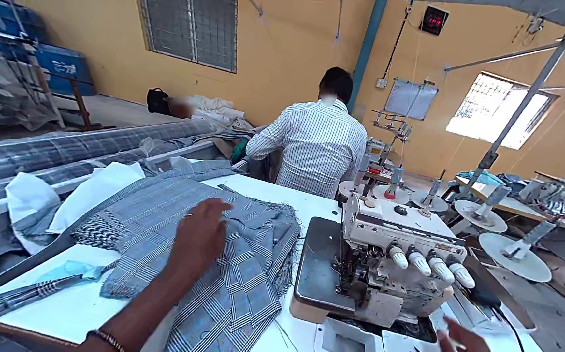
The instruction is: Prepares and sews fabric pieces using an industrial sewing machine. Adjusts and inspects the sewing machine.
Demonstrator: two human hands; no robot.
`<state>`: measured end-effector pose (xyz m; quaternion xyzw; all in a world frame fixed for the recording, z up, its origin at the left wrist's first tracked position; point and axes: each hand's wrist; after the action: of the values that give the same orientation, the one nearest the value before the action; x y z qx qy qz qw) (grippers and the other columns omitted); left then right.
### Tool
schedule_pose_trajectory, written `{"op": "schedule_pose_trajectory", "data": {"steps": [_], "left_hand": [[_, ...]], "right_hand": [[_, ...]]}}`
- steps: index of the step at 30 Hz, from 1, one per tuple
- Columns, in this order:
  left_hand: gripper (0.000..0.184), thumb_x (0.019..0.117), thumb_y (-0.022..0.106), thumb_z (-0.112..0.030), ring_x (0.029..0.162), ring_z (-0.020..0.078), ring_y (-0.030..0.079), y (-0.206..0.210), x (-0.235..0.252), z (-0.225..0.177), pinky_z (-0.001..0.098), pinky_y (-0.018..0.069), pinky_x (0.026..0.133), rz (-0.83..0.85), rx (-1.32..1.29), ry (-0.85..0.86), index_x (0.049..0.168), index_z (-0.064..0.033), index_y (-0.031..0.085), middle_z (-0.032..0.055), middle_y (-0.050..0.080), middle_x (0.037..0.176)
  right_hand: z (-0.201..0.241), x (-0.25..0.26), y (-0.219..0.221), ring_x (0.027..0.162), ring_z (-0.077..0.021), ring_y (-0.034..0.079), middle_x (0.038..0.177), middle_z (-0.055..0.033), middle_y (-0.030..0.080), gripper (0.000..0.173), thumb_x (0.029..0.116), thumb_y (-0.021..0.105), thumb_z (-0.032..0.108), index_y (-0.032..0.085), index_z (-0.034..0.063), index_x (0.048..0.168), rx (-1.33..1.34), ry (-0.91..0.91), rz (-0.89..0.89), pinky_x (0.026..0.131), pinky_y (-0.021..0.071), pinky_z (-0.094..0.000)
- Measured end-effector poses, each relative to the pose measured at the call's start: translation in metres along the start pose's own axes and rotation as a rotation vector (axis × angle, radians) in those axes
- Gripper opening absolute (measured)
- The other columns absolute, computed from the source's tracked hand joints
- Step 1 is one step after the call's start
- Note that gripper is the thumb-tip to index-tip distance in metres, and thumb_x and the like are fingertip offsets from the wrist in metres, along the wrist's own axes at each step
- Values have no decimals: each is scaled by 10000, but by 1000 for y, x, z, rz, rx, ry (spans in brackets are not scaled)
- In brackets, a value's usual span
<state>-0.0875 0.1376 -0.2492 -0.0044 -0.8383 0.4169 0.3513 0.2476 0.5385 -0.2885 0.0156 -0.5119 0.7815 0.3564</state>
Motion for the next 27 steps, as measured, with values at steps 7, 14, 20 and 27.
{"op": "schedule_pose_trajectory", "data": {"steps": [7, 14, 20, 27], "left_hand": [[390, 1069, 443, -147, 1428, 337, 470, 36, -29, -145, 529, 329, 1200, 562, -360, 297, 1409, -19, 585, 179, 543, 1491], [468, 1089, 330, -243, 1546, 313, 281, 53, -26, -166, 584, 104, 1255, 667, -243, 285, 1496, -123, 525, 96, 413, 1620], [475, 1069, 325, -222, 1520, 312, 345, 61, -35, -168, 574, 149, 1253, 567, -245, 266, 1467, -115, 561, 103, 471, 1581], [475, 1066, 331, -240, 1505, 288, 377, 66, -38, -163, 560, 174, 1253, 509, -258, 278, 1455, -136, 584, 79, 520, 1545]], "right_hand": [[-16, 90, 20, 1123, -307, 623, 1322, -261, 565, 554, 1128, 244, 359, 450, -41, 1451, 662, 461, -137, 887, 535, -499], [-41, 114, 32, 460, -68, 423, 669, -2, 522, 331, 1127, 268, 292, 524, 86, 1090, 702, 552, 14, 407, 345, -229], [-51, 113, 34, 452, -41, 406, 643, 26, 499, 254, 1111, 308, 231, 511, 80, 1098, 762, 492, 17, 409, 347, -206], [-57, 109, 36, 653, -35, 599, 915, -3, 623, 371, 1089, 284, 233, 448, 41, 1360, 761, 345, 25, 530, 505, -218]]}}
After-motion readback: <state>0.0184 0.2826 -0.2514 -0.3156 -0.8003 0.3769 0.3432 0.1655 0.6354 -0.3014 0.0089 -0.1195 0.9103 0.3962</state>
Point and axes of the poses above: each hand's wrist, its own x-axis towards the middle knuckle, its own y-axis out of the palm, z = x × y
